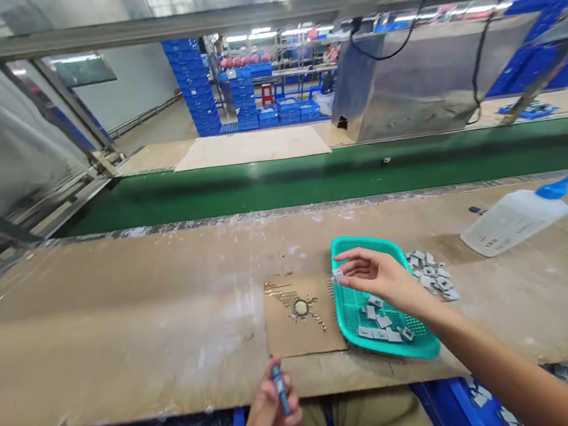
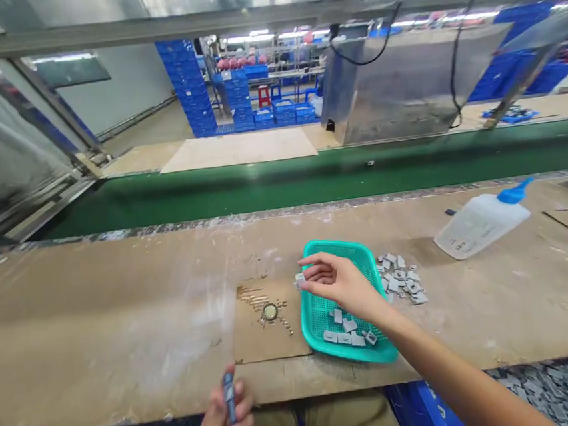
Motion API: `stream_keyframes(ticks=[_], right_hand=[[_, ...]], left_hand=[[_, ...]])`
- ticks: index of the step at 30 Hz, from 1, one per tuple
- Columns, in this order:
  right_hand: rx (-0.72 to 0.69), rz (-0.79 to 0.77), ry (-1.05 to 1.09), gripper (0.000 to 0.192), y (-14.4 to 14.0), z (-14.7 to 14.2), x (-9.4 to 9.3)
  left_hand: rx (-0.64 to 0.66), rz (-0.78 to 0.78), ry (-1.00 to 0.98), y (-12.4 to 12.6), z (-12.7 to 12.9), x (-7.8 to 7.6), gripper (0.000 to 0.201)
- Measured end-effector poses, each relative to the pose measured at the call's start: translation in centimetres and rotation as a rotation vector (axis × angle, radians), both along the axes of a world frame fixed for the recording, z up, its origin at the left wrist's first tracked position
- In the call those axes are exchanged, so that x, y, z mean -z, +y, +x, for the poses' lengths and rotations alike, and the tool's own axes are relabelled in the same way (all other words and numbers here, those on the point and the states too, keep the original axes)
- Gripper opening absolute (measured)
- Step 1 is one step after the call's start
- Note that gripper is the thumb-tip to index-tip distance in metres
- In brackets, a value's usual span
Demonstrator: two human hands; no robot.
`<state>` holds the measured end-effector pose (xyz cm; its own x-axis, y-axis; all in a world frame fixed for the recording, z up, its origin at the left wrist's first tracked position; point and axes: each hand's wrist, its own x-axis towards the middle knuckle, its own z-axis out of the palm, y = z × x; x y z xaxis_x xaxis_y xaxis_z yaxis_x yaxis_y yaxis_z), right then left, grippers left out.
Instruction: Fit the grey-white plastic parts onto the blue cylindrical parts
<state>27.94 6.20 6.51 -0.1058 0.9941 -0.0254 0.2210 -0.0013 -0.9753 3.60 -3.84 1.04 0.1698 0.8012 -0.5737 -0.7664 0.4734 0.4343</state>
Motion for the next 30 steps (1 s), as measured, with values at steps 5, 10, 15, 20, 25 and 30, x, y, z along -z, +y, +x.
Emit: stream_keyframes(ticks=[5, 10, 15, 20, 25, 30], right_hand=[[-0.216, 0.235, -0.409, 0.026, 0.8, -3.8, 1.2], [-0.404, 0.264, -0.513, 0.015, 1.4, -5.3, 3.1], [-0.435, 0.244, -0.554, 0.015, 1.4, -5.4, 4.3], [-0.44, 0.22, -0.548, 0.016, 1.2, -5.4, 4.0], [-0.194, 0.106, -0.303, 0.025, 1.0, -5.2, 1.3], [-0.12, -0.164, 0.022, 0.038, -0.6, -4.7, -1.5]], left_hand=[[0.033, -0.088, 0.051, 0.6, 2.2, -0.7, 0.052], [-0.022, -0.064, 0.05, 0.2, 1.6, -0.2, 0.05], [0.003, 0.017, 0.08, -0.3, 0.9, 0.5, 0.045], [0.005, -0.005, 0.061, 0.0, 0.6, 0.4, 0.044], [-0.044, -0.037, 0.017, 1.0, 1.5, -0.4, 0.034], [-0.049, 0.052, -0.049, 2.2, 3.4, -1.6, 0.027]])
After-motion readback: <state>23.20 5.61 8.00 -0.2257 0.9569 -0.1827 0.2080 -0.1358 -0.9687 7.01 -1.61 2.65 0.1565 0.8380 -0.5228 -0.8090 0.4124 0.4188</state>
